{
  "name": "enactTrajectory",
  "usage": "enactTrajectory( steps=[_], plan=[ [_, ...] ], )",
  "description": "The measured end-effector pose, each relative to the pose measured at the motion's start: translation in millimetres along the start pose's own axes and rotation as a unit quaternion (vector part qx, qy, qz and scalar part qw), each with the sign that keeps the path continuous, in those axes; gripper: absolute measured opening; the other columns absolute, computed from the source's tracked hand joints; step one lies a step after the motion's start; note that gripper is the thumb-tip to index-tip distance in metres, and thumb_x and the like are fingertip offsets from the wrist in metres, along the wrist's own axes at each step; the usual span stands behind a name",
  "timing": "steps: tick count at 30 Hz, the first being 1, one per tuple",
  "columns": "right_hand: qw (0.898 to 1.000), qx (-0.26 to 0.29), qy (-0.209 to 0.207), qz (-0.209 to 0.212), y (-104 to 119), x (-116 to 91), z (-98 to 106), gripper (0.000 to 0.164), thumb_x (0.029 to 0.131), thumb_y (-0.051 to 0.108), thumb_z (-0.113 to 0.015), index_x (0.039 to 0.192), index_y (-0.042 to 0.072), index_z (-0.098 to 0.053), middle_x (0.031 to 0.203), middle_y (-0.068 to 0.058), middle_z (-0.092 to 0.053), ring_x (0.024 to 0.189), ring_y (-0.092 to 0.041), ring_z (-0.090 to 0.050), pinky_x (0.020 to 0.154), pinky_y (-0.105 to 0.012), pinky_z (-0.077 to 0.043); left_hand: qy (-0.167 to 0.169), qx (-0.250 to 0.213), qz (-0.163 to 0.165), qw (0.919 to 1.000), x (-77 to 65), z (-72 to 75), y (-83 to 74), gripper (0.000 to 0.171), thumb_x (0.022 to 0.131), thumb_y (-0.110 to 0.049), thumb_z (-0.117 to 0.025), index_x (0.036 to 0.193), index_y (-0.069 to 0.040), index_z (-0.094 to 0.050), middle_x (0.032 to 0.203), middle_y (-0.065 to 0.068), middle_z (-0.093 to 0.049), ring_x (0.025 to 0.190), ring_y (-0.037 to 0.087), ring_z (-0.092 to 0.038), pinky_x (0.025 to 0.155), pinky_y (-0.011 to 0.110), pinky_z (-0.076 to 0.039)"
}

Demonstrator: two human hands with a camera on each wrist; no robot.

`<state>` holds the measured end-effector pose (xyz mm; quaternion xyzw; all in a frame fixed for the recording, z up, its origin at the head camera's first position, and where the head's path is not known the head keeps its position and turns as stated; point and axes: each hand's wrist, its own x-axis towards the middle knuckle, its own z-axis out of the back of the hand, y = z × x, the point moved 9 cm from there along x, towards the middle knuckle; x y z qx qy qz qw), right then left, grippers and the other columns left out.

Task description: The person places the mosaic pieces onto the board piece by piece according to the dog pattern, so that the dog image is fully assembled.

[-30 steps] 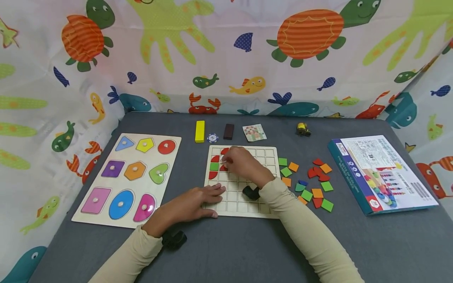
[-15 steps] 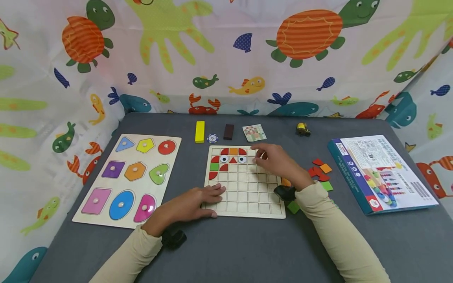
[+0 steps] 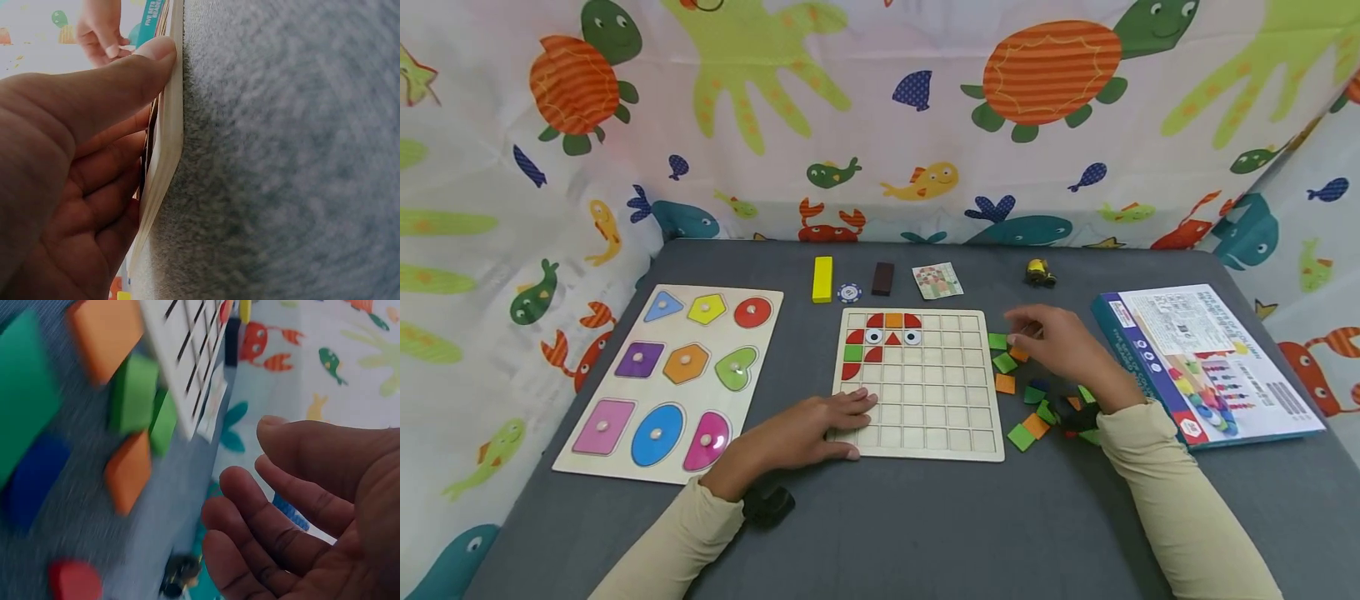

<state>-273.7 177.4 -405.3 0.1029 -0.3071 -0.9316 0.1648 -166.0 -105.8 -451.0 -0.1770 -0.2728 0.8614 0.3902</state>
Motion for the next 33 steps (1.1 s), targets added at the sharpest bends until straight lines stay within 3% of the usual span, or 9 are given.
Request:
enactTrajectory(
  steps=[11,17,26,33],
  plan=[
    [0.998,-0.030,-0.003,-0.049,-45.8,-18.6,17.6,0.041,0.096,0.012,-0.061,0.133,-0.004,-0.055,0.126,-0.027,-0.052,0.108,-0.040,-0.054,0.089,-0.056,-0.046,0.000,-0.002,-0.003,1.0000,-0.4,-1.7,0.4,0.058,0.089,-0.027,-0.073,0.139,-0.007,-0.054,0.152,0.002,-0.038,0.143,0.017,-0.025,0.109,0.043,-0.032],
    [0.998,-0.051,0.007,-0.035,-57.9,-23.5,18.3,0.041,0.093,0.008,-0.062,0.130,-0.009,-0.055,0.122,-0.032,-0.053,0.104,-0.042,-0.053,0.087,-0.059,-0.044,-0.004,-0.003,-0.008,1.0000,0.2,-0.4,-0.6,0.057,0.089,-0.027,-0.073,0.139,-0.007,-0.054,0.151,0.003,-0.039,0.143,0.018,-0.026,0.109,0.043,-0.033],
    [0.997,-0.056,-0.002,-0.044,-69.2,-25.0,17.5,0.037,0.088,-0.003,-0.057,0.124,-0.011,-0.058,0.115,-0.033,-0.052,0.096,-0.042,-0.054,0.077,-0.052,-0.049,-0.001,-0.002,-0.009,1.0000,0.8,-0.5,-0.4,0.057,0.089,-0.027,-0.073,0.139,-0.006,-0.054,0.152,0.002,-0.038,0.143,0.018,-0.025,0.109,0.043,-0.032],
    [0.997,-0.070,0.033,-0.030,-62.0,-19.0,7.8,0.030,0.091,-0.001,-0.058,0.118,-0.011,-0.063,0.104,-0.025,-0.057,0.085,-0.030,-0.054,0.071,-0.041,-0.049,-0.003,-0.005,-0.013,0.9999,0.9,-0.3,-2.1,0.056,0.089,-0.026,-0.073,0.138,-0.006,-0.054,0.151,0.004,-0.039,0.143,0.019,-0.026,0.109,0.043,-0.033]
  ],
)
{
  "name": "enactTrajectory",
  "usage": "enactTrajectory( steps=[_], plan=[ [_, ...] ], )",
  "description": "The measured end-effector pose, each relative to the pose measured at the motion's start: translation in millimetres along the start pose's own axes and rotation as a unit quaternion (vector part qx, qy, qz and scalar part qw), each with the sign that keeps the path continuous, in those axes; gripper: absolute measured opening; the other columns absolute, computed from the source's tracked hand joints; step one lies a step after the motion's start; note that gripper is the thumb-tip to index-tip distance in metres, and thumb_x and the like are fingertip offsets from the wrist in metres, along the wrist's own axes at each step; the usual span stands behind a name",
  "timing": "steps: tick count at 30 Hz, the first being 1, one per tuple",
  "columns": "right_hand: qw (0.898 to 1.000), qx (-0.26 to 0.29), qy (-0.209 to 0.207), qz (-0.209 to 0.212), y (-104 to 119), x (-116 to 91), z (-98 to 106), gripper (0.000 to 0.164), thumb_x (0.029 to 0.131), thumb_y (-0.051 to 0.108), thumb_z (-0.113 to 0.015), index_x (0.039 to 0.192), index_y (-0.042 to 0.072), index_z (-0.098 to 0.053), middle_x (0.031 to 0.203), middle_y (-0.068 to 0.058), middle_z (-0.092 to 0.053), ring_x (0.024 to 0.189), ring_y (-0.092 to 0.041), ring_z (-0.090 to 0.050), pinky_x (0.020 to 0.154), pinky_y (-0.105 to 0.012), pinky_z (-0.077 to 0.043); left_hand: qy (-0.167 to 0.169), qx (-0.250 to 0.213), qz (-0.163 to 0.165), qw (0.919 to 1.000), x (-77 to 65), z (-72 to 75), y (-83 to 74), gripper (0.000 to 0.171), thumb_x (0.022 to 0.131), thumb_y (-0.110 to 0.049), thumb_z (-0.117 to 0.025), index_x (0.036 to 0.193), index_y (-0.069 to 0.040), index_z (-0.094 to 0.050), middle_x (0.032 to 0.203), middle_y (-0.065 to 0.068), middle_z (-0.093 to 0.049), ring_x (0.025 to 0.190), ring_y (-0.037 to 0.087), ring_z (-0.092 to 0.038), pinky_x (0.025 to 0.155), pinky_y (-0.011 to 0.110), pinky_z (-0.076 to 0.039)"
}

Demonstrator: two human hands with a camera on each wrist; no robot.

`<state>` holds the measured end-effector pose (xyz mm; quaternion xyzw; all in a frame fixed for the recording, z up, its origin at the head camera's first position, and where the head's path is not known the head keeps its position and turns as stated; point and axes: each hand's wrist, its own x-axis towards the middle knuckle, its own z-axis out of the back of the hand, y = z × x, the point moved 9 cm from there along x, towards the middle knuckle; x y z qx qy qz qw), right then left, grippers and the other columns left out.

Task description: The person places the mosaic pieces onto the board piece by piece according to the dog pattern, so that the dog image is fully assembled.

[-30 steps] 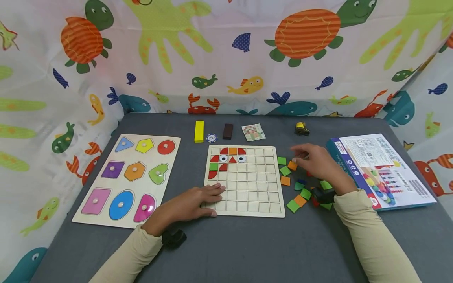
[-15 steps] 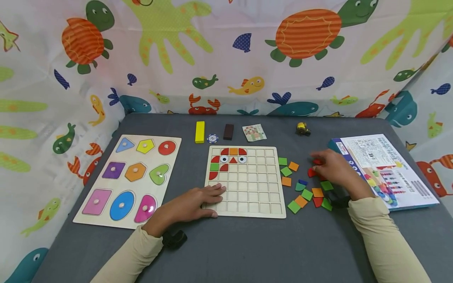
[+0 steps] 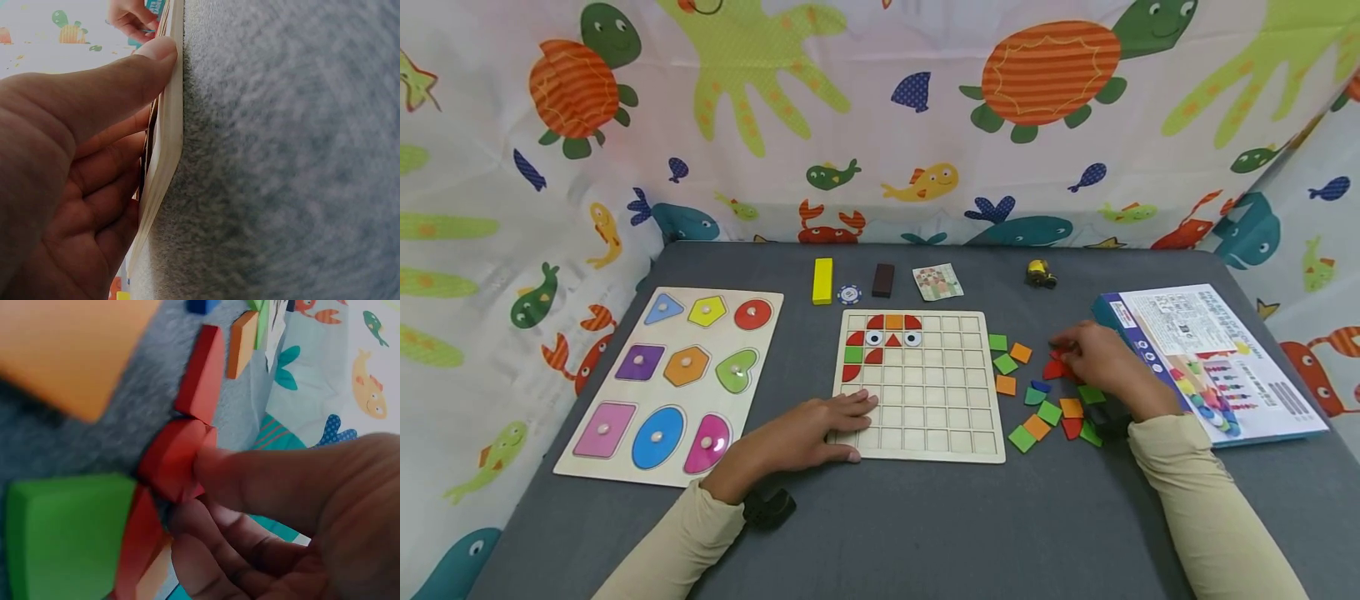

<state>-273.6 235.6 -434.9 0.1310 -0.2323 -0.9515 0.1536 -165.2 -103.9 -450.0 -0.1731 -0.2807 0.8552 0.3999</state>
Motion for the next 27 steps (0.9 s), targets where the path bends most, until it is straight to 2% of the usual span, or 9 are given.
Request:
enactTrajectory(
  steps=[7,13,18,22,27],
  plan=[
    [1.000,-0.004,-0.003,0.020,13.3,2.9,0.3,0.015,0.091,0.001,-0.062,0.103,-0.004,-0.070,0.094,-0.014,-0.061,0.083,-0.027,-0.053,0.074,-0.045,-0.048,0.001,0.000,0.007,1.0000,0.2,-2.0,1.2,0.056,0.089,-0.026,-0.073,0.138,-0.006,-0.055,0.152,0.003,-0.038,0.143,0.018,-0.025,0.109,0.043,-0.033],
    [0.998,0.025,-0.044,0.026,30.9,10.0,2.5,0.020,0.094,0.003,-0.061,0.111,-0.003,-0.068,0.094,-0.012,-0.066,0.078,-0.023,-0.057,0.071,-0.042,-0.050,0.003,0.006,0.007,1.0000,-0.1,-1.0,2.5,0.057,0.089,-0.027,-0.073,0.138,-0.007,-0.055,0.152,0.003,-0.037,0.144,0.018,-0.024,0.109,0.042,-0.033],
    [0.996,0.054,-0.056,0.039,61.3,20.5,-3.2,0.019,0.094,0.004,-0.060,0.110,-0.002,-0.068,0.095,-0.012,-0.065,0.078,-0.024,-0.056,0.068,-0.038,-0.049,0.002,0.006,0.009,0.9999,-0.7,0.5,2.2,0.057,0.088,-0.027,-0.074,0.138,-0.007,-0.055,0.152,0.002,-0.038,0.143,0.018,-0.025,0.108,0.042,-0.033],
    [0.995,0.075,-0.045,0.051,89.8,32.3,-16.0,0.016,0.093,0.005,-0.062,0.107,-0.001,-0.067,0.093,-0.009,-0.065,0.080,-0.023,-0.057,0.068,-0.037,-0.051,0.003,0.004,0.011,0.9999,-0.9,0.6,2.1,0.057,0.088,-0.027,-0.074,0.138,-0.007,-0.055,0.152,0.002,-0.038,0.143,0.018,-0.025,0.108,0.043,-0.033],
    [0.991,0.088,-0.026,0.093,128.8,44.3,-32.2,0.014,0.092,0.005,-0.065,0.105,0.001,-0.069,0.088,-0.005,-0.065,0.078,-0.020,-0.057,0.069,-0.035,-0.050,0.004,0.003,0.009,0.9999,-0.8,0.6,1.4,0.057,0.088,-0.027,-0.074,0.138,-0.007,-0.055,0.152,0.003,-0.038,0.143,0.019,-0.025,0.109,0.044,-0.032]
  ],
)
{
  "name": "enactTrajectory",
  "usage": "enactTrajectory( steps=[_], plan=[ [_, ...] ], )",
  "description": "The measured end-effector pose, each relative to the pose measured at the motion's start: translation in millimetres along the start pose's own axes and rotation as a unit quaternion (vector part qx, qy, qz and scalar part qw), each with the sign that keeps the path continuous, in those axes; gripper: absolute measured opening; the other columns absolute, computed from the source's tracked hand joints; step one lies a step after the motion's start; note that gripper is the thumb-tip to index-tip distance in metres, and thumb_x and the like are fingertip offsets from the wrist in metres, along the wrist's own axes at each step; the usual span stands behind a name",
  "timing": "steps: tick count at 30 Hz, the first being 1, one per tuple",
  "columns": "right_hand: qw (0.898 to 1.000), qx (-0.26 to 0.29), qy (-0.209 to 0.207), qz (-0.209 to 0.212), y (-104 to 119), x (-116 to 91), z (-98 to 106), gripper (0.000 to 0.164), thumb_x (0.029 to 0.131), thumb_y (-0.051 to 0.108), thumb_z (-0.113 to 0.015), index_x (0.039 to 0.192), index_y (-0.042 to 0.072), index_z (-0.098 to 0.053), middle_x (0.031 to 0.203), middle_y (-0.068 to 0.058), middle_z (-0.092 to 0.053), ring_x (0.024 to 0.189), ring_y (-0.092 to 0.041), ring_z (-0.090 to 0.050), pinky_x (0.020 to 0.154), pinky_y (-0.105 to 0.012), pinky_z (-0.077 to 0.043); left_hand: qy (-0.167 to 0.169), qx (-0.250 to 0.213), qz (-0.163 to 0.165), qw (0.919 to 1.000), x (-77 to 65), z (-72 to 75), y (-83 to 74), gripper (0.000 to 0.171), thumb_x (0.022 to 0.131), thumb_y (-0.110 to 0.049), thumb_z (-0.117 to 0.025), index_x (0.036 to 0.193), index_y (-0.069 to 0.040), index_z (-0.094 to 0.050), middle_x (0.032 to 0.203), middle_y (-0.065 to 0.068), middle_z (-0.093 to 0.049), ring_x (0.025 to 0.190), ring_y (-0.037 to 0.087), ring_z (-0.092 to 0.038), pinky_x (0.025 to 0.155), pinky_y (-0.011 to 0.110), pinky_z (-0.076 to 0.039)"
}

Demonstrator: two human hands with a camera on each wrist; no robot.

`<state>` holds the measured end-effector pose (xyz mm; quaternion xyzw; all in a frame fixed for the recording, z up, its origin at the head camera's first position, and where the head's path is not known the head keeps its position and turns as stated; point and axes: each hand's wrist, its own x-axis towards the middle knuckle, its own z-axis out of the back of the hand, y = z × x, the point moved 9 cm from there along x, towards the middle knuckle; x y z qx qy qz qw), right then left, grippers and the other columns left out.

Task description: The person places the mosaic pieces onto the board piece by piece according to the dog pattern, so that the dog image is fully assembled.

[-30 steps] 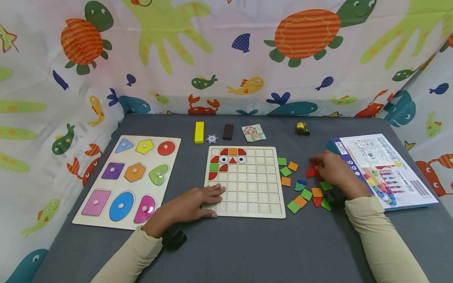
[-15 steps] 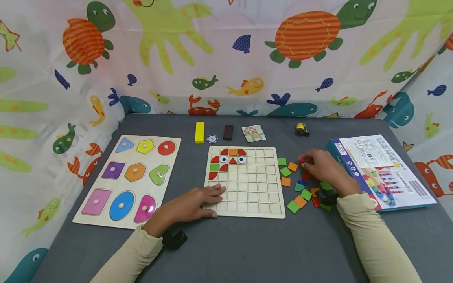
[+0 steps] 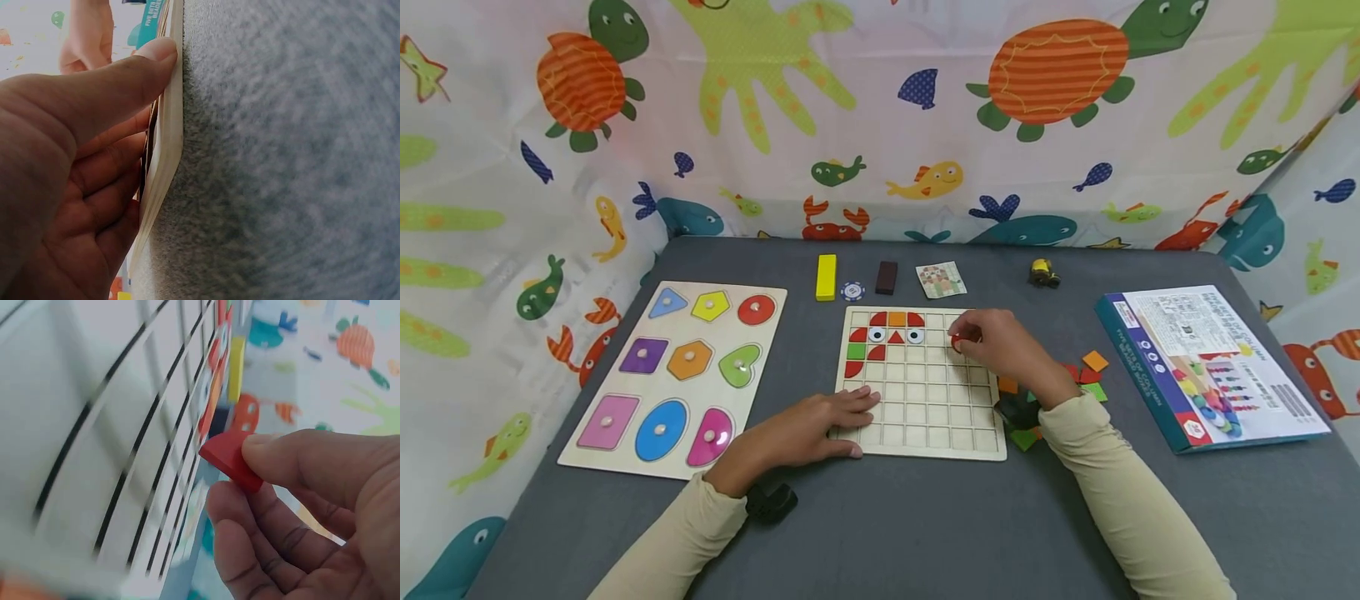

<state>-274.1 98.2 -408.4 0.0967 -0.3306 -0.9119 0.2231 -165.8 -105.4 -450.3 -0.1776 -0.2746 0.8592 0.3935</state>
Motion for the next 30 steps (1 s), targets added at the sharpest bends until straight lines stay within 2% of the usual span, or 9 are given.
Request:
enactTrajectory(
  steps=[10,17,24,30],
  plan=[
    [0.998,0.019,0.052,0.043,44.3,25.7,-40.2,0.016,0.090,0.000,-0.065,0.104,0.001,-0.072,0.095,-0.005,-0.068,0.083,-0.017,-0.062,0.077,-0.035,-0.052,-0.002,0.003,-0.009,1.0000,0.6,0.5,0.1,0.056,0.089,-0.027,-0.073,0.137,-0.006,-0.055,0.151,0.004,-0.039,0.143,0.019,-0.026,0.109,0.042,-0.032],
    [0.994,0.010,0.078,0.078,67.0,37.6,-61.7,0.017,0.090,0.002,-0.066,0.104,0.004,-0.074,0.094,0.000,-0.071,0.080,-0.014,-0.060,0.074,-0.030,-0.050,0.004,0.006,-0.004,1.0000,2.2,-0.2,-0.1,0.056,0.089,-0.029,-0.073,0.137,-0.007,-0.055,0.151,0.003,-0.039,0.143,0.018,-0.027,0.109,0.043,-0.032],
    [0.992,-0.020,0.086,0.095,74.3,42.3,-72.3,0.018,0.088,-0.002,-0.065,0.103,0.003,-0.074,0.096,-0.003,-0.071,0.085,-0.015,-0.061,0.080,-0.030,-0.051,-0.003,0.012,-0.029,0.9995,9.1,-0.3,-4.8,0.056,0.089,-0.028,-0.073,0.136,-0.004,-0.056,0.150,0.006,-0.041,0.142,0.020,-0.029,0.109,0.042,-0.033],
    [0.988,-0.033,0.090,0.122,81.6,45.8,-84.0,0.021,0.088,-0.006,-0.063,0.104,0.000,-0.075,0.097,-0.007,-0.071,0.086,-0.018,-0.060,0.078,-0.029,-0.050,-0.008,0.022,-0.033,0.9992,5.7,-1.4,-2.5,0.053,0.088,-0.025,-0.074,0.134,-0.002,-0.058,0.148,0.008,-0.043,0.141,0.021,-0.031,0.108,0.041,-0.034]
  ],
)
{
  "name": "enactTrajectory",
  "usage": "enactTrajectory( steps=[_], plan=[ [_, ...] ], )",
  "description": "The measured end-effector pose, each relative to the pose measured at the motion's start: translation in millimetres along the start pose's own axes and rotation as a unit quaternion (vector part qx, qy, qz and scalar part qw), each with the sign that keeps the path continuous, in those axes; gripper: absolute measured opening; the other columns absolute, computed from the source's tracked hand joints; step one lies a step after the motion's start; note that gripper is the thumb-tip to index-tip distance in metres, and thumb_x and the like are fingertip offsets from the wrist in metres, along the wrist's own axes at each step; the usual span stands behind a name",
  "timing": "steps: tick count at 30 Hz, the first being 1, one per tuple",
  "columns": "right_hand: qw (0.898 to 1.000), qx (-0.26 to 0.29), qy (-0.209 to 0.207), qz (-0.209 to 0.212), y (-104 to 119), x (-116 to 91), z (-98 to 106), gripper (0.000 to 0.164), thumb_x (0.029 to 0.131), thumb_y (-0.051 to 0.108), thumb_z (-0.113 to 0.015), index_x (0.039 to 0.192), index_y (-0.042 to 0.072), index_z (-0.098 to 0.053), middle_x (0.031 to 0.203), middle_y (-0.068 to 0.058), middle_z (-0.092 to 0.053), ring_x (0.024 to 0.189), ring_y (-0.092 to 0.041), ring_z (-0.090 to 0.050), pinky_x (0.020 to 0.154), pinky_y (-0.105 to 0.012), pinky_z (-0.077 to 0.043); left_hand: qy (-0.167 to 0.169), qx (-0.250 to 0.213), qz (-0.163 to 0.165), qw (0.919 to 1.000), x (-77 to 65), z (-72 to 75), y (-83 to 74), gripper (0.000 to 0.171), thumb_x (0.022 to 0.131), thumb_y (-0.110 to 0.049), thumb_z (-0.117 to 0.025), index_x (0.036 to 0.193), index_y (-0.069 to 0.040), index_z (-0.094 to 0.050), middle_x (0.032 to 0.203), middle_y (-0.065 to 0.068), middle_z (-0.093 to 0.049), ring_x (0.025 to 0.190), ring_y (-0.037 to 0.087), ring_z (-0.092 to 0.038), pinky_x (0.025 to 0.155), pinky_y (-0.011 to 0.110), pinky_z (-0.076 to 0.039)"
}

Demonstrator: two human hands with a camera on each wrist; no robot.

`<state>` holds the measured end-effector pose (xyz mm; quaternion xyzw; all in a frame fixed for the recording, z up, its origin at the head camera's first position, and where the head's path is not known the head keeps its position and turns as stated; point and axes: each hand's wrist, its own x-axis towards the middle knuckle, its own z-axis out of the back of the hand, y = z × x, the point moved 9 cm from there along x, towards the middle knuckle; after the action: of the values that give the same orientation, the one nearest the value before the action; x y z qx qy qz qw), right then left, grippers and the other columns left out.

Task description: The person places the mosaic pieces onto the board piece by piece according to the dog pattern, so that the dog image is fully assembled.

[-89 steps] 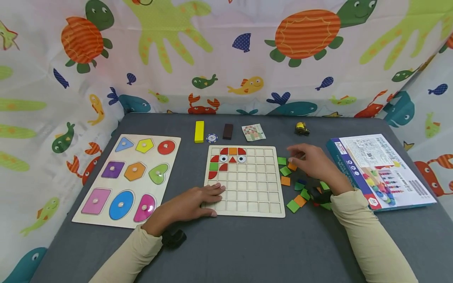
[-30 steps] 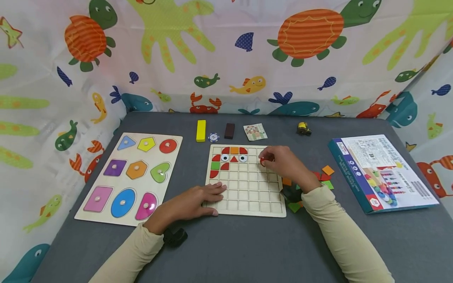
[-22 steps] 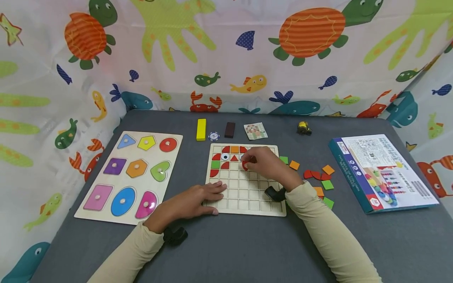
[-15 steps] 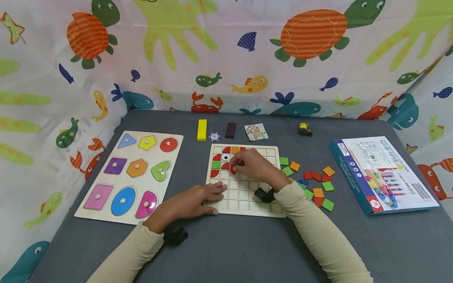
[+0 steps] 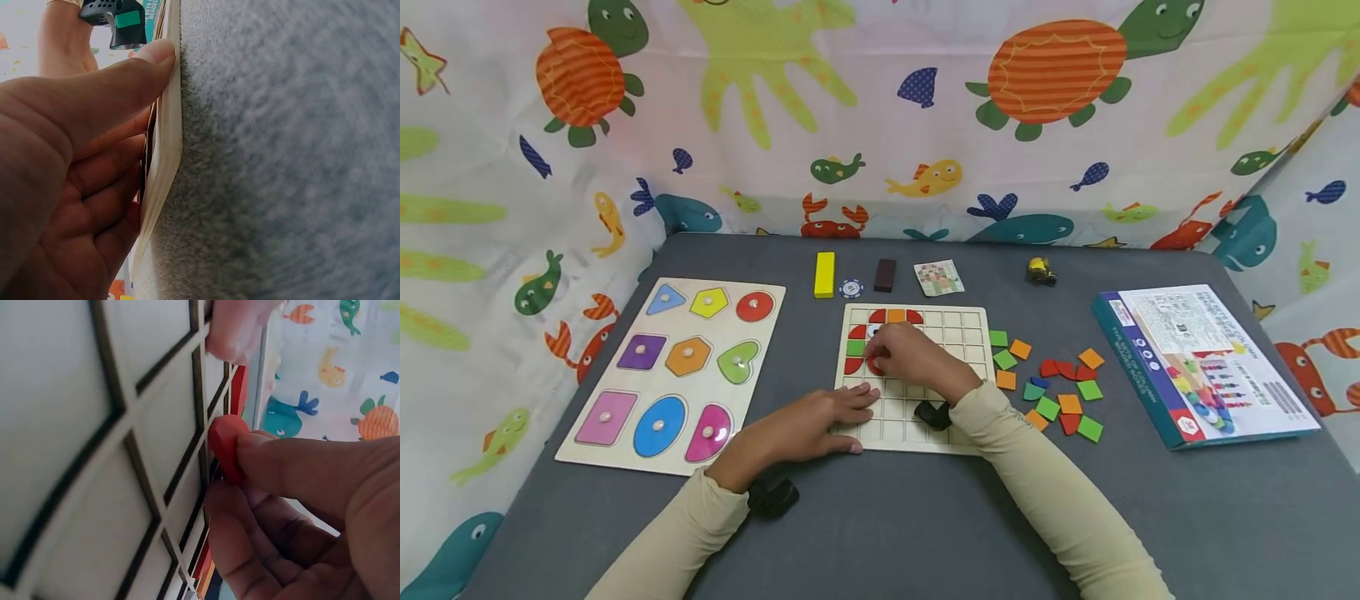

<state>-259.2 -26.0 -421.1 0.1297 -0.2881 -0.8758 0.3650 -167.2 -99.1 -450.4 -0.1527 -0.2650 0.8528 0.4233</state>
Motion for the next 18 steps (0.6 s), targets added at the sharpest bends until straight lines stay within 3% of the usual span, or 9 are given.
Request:
enactTrajectory(
  steps=[7,13,18],
  plan=[
    [1.000,-0.026,-0.015,0.006,0.4,2.9,-2.9,0.020,0.086,-0.006,-0.063,0.100,0.001,-0.075,0.095,-0.006,-0.069,0.090,-0.019,-0.060,0.080,-0.031,-0.049,-0.004,-0.001,0.000,1.0000,-2.0,2.1,1.0,0.053,0.088,-0.025,-0.074,0.133,-0.002,-0.058,0.148,0.008,-0.043,0.140,0.022,-0.032,0.107,0.043,-0.035],
    [0.999,-0.023,-0.009,-0.023,-3.7,2.6,-4.7,0.014,0.088,0.005,-0.070,0.101,0.004,-0.074,0.094,-0.003,-0.067,0.089,-0.017,-0.059,0.080,-0.032,-0.049,-0.003,-0.001,0.008,1.0000,-3.6,3.6,1.8,0.053,0.088,-0.026,-0.074,0.133,-0.003,-0.059,0.148,0.007,-0.043,0.141,0.020,-0.032,0.107,0.041,-0.035],
    [0.998,-0.017,-0.018,-0.052,-6.7,-3.6,2.7,0.017,0.088,0.002,-0.067,0.103,0.005,-0.074,0.096,-0.002,-0.070,0.091,-0.017,-0.062,0.082,-0.033,-0.051,-0.001,0.001,0.010,0.9999,-2.9,3.4,-0.9,0.053,0.088,-0.026,-0.074,0.134,-0.003,-0.059,0.149,0.006,-0.043,0.141,0.020,-0.031,0.108,0.042,-0.034]
  ],
)
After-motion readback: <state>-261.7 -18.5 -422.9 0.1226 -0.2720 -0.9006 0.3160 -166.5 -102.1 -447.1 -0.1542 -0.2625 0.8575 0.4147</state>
